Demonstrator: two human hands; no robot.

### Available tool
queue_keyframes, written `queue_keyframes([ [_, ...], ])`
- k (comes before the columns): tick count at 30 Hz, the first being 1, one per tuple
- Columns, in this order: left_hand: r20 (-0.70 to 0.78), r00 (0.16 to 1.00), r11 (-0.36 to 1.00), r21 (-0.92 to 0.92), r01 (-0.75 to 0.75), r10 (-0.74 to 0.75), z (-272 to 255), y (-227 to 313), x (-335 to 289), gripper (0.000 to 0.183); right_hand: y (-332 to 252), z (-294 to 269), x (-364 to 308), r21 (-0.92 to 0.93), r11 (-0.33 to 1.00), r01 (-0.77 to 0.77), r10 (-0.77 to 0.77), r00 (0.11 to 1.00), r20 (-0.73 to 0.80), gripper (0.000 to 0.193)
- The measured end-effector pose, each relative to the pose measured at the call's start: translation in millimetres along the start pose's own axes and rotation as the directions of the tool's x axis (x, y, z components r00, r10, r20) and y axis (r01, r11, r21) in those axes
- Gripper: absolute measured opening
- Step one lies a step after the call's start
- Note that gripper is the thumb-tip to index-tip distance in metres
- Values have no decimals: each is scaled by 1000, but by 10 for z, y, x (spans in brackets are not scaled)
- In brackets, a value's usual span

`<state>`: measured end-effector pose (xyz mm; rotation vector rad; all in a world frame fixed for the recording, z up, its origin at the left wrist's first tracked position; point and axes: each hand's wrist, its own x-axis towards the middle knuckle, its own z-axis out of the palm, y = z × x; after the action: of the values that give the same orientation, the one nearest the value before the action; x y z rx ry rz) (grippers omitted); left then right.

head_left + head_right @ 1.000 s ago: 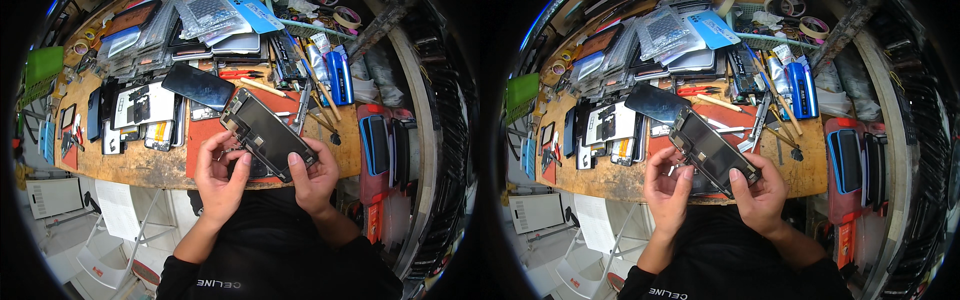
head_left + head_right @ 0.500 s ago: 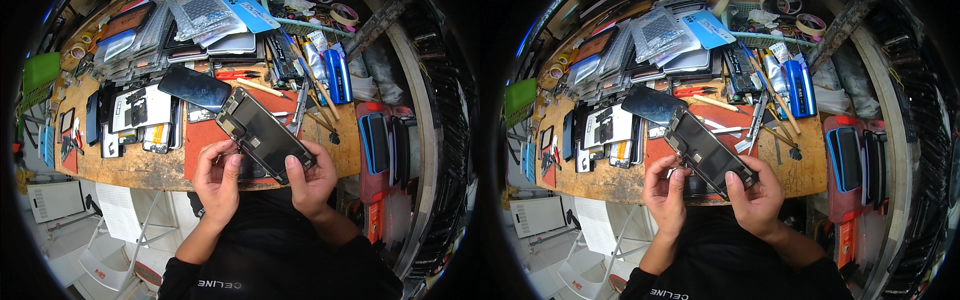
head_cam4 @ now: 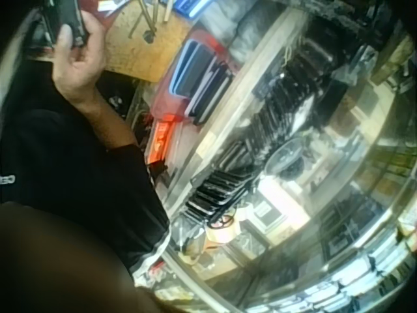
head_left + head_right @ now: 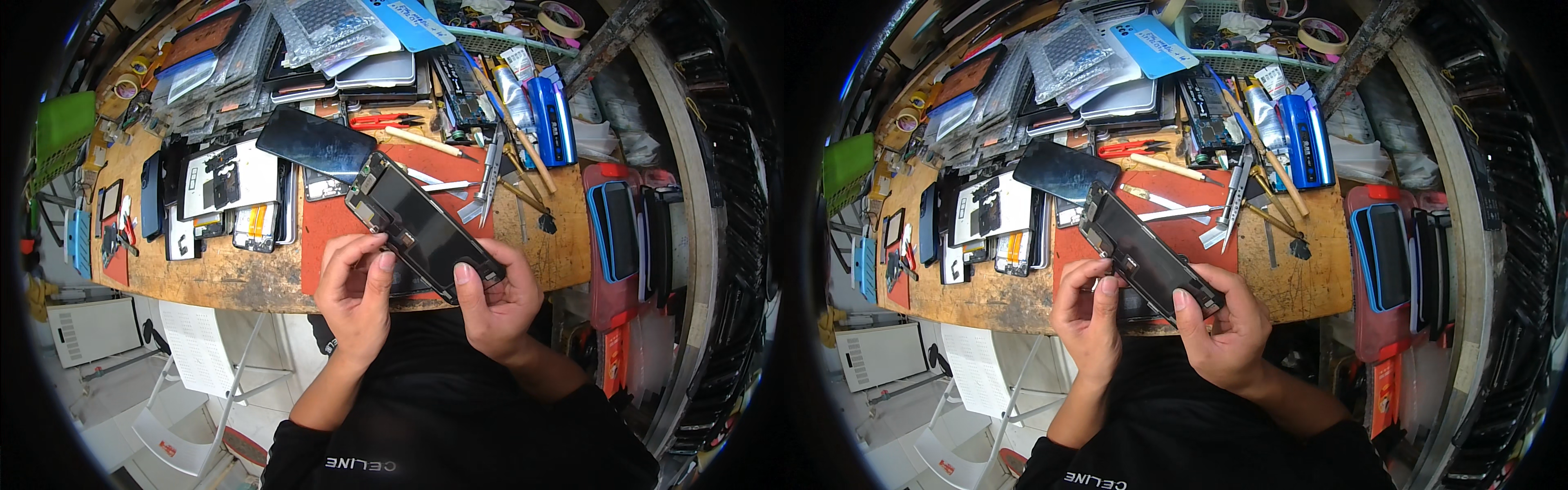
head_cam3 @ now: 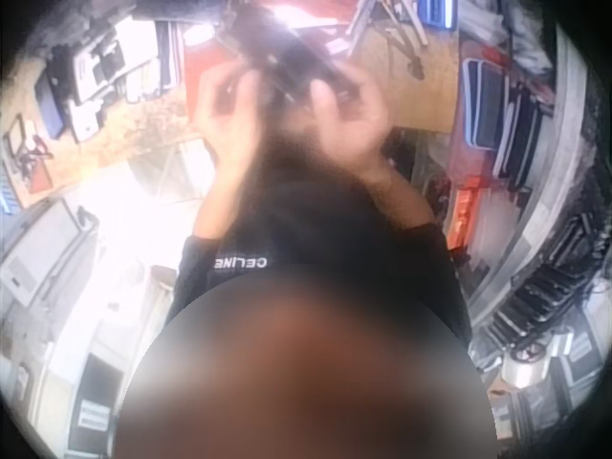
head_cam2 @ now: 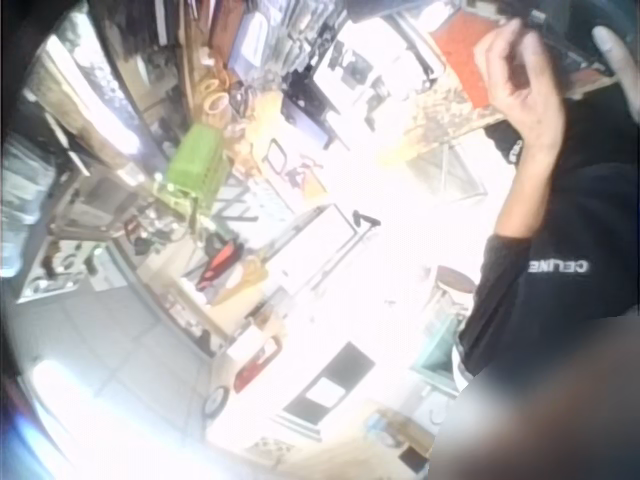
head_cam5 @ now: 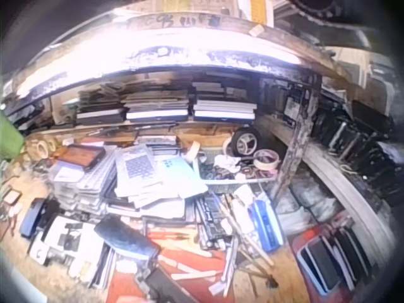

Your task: The person disassembles a smartphone, removes the battery and internal components, and reassembles the device using small tools. They handle multiple phone parts and tools on a cluttered workbench, then place the reassembled phone into a blue case.

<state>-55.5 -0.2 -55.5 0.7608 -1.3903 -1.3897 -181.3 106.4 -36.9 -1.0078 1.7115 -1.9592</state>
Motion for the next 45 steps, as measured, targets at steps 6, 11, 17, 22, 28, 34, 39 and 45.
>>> queue_keyframes([
  [6,-5,999,999,45,-31,32,-19,-13,-14,20,-3,45,-10,32,999,4,-3,1000,-30,30],
  [11,-43,999,1000,-7,-29,28,12,60,24,18,42,70,-49,34,999,21,-20,999,-36,31],
  [17,-36,996,993,89,-80,83,-18,-2,-12,17,41,52,-61,17,1000,-4,4,1000,-25,31],
  [22,-63,968,963,-135,234,-244,-29,115,10,20,-2,-11,-19,-208,960,189,-186,982,34,30],
  [28,32,879,817,-355,455,-476,-89,169,43,14,53,-25,33,-220,888,403,-384,915,126,28],
  [34,104,866,775,-403,486,-489,-141,165,21,15,67,13,-19,-253,896,366,-353,930,98,32],
  [39,145,874,743,-473,474,-464,-138,227,46,20,81,20,-21,-289,898,333,-328,942,69,32],
  [45,72,930,918,-149,367,-360,-138,104,1,21,60,33,2,-306,878,368,-357,929,93,30],
])
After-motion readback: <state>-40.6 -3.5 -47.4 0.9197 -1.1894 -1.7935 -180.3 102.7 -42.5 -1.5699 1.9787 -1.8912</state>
